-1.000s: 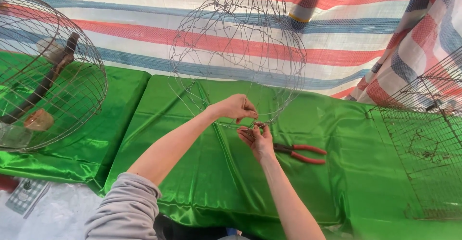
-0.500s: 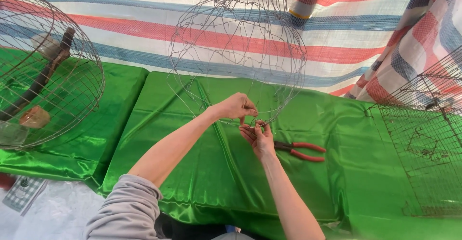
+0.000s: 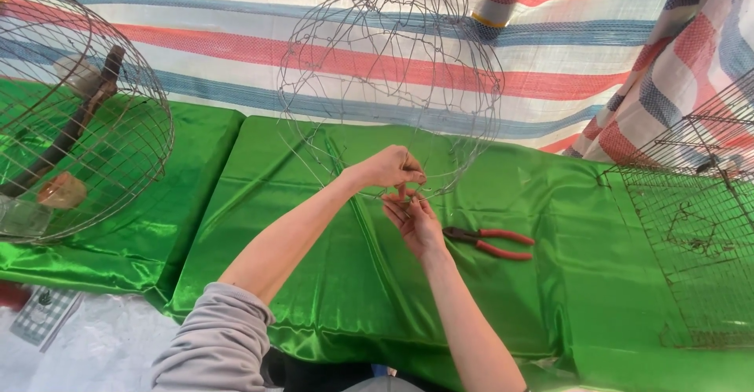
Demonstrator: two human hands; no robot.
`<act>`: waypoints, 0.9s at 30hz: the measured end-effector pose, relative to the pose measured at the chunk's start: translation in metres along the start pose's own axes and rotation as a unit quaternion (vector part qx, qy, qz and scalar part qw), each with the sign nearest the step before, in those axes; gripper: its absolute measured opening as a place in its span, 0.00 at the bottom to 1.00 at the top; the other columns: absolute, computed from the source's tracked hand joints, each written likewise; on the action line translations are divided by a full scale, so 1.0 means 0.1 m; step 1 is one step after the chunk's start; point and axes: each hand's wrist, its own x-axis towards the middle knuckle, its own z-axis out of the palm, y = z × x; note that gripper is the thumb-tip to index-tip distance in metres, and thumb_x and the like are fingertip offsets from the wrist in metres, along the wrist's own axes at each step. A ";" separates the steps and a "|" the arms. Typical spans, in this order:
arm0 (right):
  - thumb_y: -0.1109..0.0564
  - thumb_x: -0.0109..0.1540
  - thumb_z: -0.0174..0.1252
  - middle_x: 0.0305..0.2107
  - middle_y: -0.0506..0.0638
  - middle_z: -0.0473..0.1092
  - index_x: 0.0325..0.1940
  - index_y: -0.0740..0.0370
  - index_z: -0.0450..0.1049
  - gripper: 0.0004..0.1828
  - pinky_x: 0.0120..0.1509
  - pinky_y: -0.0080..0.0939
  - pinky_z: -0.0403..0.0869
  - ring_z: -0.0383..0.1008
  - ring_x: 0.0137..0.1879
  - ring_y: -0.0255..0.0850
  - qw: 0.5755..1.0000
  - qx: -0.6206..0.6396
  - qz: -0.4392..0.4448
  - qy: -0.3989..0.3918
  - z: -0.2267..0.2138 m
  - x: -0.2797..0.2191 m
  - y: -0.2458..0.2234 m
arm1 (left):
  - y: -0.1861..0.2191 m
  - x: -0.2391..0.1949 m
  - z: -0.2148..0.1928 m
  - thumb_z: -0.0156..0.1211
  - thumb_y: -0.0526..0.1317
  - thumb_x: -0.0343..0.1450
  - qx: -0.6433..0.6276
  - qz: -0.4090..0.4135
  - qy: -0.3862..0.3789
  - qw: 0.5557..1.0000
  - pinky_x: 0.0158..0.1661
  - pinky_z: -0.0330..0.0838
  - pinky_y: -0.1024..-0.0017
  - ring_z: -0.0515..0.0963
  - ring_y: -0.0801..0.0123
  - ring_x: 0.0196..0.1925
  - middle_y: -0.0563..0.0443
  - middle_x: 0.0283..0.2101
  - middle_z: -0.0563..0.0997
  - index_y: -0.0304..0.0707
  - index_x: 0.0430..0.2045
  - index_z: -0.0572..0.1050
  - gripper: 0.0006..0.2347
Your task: Manually assembling a wire cage by twisting wire ends together and using pliers to secure the joints.
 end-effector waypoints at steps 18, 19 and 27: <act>0.58 0.72 0.46 0.45 0.72 0.76 0.51 0.58 0.76 0.12 0.71 0.73 0.69 0.74 0.60 0.67 0.998 0.011 0.055 0.020 -0.06 0.00 -0.13 | 0.20 -0.19 -0.24 0.55 0.52 0.77 0.002 -0.075 -0.032 0.997 0.59 0.69 0.58 0.84 0.59 0.47 0.43 0.41 0.86 0.40 0.55 0.77 0.19; 0.58 0.72 0.46 0.45 0.72 0.76 0.51 0.58 0.76 0.12 0.71 0.73 0.69 0.74 0.60 0.67 0.998 0.012 0.055 0.022 -0.06 0.00 -0.15 | 0.20 -0.20 -0.25 0.55 0.52 0.77 0.002 -0.075 -0.034 0.997 0.59 0.69 0.58 0.84 0.59 0.47 0.43 0.41 0.86 0.40 0.55 0.77 0.19; 0.58 0.71 0.47 0.43 0.65 0.78 0.53 0.57 0.78 0.13 0.74 0.68 0.68 0.75 0.60 0.62 0.998 0.018 0.058 -0.006 -0.17 0.02 -0.07 | 0.01 -0.30 -0.09 0.51 0.42 0.77 0.082 0.015 0.091 0.992 0.52 0.74 0.53 0.84 0.44 0.44 0.39 0.35 0.86 0.36 0.39 0.84 0.13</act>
